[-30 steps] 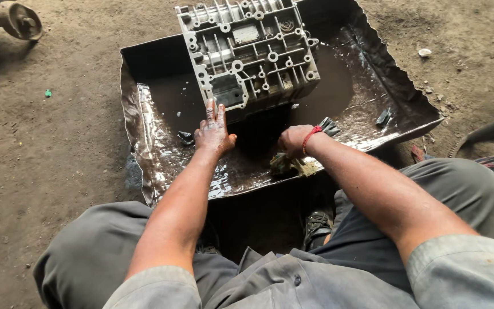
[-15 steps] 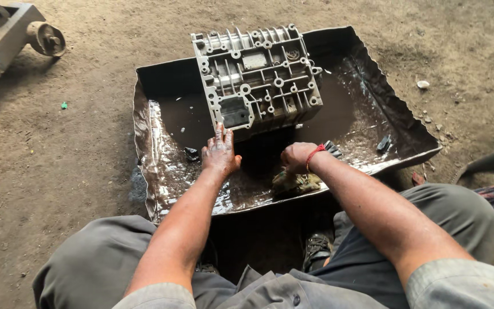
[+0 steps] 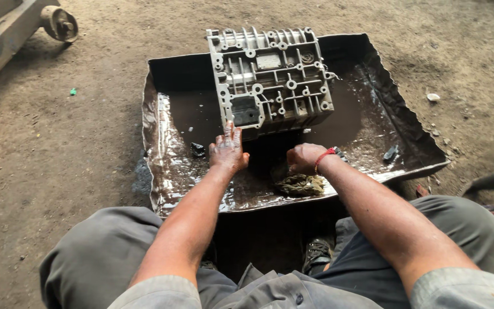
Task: The person scrubs a metal engine casing with a cloth and liquid in a tray. They repeatedly wipe the surface, squeeze the cloth, and use their fingers to clean crevices and holes in the component.
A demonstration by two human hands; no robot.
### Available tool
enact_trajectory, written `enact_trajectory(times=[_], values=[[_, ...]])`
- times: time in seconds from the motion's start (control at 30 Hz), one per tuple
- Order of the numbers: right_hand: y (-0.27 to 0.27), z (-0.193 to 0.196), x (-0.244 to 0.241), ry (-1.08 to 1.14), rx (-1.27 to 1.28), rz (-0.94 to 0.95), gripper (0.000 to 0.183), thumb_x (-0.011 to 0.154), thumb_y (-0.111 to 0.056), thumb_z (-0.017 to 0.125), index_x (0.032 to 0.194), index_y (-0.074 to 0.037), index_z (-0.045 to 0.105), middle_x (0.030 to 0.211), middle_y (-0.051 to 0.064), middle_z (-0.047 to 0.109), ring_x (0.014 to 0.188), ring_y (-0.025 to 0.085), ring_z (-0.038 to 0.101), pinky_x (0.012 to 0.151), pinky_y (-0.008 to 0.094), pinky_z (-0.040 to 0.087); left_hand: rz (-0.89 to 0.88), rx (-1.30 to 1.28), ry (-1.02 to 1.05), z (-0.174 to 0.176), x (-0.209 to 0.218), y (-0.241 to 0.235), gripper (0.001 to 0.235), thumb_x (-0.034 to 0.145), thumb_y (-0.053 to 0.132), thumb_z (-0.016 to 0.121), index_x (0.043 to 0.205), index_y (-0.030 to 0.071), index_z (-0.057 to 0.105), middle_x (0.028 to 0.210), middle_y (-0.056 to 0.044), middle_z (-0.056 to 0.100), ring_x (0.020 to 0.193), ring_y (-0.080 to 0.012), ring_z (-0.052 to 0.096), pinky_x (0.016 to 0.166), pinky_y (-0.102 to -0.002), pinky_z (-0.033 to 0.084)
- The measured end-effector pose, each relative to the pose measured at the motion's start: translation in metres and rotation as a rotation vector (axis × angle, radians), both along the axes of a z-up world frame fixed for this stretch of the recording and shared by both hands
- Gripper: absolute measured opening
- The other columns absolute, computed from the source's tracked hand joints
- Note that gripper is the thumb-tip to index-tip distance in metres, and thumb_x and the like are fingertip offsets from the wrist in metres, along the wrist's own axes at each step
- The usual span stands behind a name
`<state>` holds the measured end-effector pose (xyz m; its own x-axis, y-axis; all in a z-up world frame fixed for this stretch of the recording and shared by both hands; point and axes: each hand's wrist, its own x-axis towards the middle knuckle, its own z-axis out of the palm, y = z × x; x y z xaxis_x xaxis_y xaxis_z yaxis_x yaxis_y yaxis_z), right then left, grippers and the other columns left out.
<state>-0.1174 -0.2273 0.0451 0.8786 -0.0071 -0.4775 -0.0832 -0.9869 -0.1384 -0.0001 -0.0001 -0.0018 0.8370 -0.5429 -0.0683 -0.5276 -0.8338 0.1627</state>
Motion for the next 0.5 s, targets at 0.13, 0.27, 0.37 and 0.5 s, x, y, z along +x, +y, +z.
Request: enact_trajectory(times=[0.13,0.27,0.37,0.5], values=[[0.0035,0.0049,0.0001,0.006,-0.008,-0.014,0.032,0.088,-0.038,0.07,0.114,-0.019,0.073,0.116,0.005,0.074,0.113,0.026,0.068,0.097,0.041,0.054,0.014,0.017,0.045,-0.0022,0.0015,-0.0042,0.098,0.084,0.047,0.074,0.16,0.016,0.02,0.171,-0.009,0.006,0.14,-0.0343,0.039,0.106,-0.052,0.042],[0.003,0.0026,0.0018,0.013,-0.027,0.004,0.032,0.089,-0.038,0.069,0.116,-0.019,0.072,0.118,0.005,0.074,0.115,0.026,0.067,0.099,0.041,0.054,0.01,0.047,0.068,-0.0009,0.0014,-0.0034,0.1,0.085,0.047,0.072,0.161,0.016,0.016,0.171,-0.009,0.003,0.141,-0.0341,0.037,0.107,-0.053,0.04],[0.0024,0.003,0.0003,-0.005,-0.036,0.002,0.032,0.089,-0.039,0.07,0.115,-0.02,0.073,0.123,0.006,0.07,0.117,0.027,0.066,0.1,0.041,0.053,0.009,0.059,0.079,0.0039,0.0011,-0.003,0.097,0.086,0.047,0.071,0.161,0.016,0.02,0.172,-0.009,0.004,0.14,-0.0336,0.04,0.106,-0.052,0.042],[0.0038,0.0041,-0.0022,-0.032,-0.037,-0.004,0.032,0.088,-0.04,0.07,0.115,-0.023,0.074,0.127,0.005,0.066,0.119,0.028,0.064,0.101,0.041,0.053,0.014,-0.007,0.049,0.0009,0.0023,-0.0001,0.09,0.085,0.045,0.073,0.157,0.016,0.029,0.17,-0.009,0.01,0.136,-0.0341,0.046,0.104,-0.051,0.045]])
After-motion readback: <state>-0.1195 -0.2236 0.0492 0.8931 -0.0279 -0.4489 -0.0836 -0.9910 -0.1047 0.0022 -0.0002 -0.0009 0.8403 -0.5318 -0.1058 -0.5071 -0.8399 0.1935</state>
